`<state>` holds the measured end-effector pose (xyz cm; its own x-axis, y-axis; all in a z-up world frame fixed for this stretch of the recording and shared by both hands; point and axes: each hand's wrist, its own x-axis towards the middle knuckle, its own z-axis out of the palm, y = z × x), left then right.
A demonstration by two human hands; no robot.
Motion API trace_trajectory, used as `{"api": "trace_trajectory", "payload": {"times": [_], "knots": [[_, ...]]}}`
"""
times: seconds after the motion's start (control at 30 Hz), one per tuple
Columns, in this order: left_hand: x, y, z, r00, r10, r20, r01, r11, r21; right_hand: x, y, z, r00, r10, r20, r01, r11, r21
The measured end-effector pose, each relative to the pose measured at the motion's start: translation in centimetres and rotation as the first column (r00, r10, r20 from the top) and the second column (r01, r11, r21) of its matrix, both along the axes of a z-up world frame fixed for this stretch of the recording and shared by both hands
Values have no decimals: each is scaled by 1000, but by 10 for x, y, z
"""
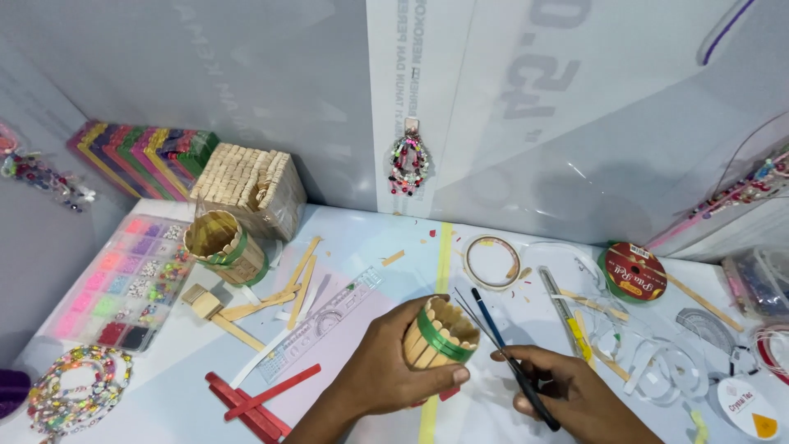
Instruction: Assembling a decorative structure by gluing thin wooden sticks onto a cylindrical base.
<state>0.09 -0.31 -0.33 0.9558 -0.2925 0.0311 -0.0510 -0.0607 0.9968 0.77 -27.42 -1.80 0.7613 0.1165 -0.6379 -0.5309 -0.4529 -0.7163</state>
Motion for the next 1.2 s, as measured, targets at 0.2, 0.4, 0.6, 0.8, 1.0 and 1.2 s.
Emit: {"api": "trace_trajectory", "payload": {"times": [0.2, 0.4, 0.6, 0.8, 1.0, 1.2], "knots": [[6, -1, -11, 967, 253, 4, -247, 943, 223, 2, -7, -6, 995, 101, 10, -100, 992, -74], [7, -2, -12, 955, 290, 63, -296, 918, 265, 3, -10, -8, 994, 98, 44, -96, 995, -34], [8, -2, -20, 944, 288, 161, -326, 893, 311, 2, -7, -1, 998, 48, 31, -48, 999, -19], [7, -3, -18, 943, 302, 139, -331, 888, 318, 3, -9, -4, 997, 65, 46, -63, 997, -38], [8, -2, -20, 945, 299, 133, -327, 879, 348, 5, -11, -11, 998, 51, 38, -49, 998, -48], [7, -2, -19, 943, 298, 145, -330, 879, 343, 6, -5, 1, 999, 24, -37, -27, 996, -89]]}}
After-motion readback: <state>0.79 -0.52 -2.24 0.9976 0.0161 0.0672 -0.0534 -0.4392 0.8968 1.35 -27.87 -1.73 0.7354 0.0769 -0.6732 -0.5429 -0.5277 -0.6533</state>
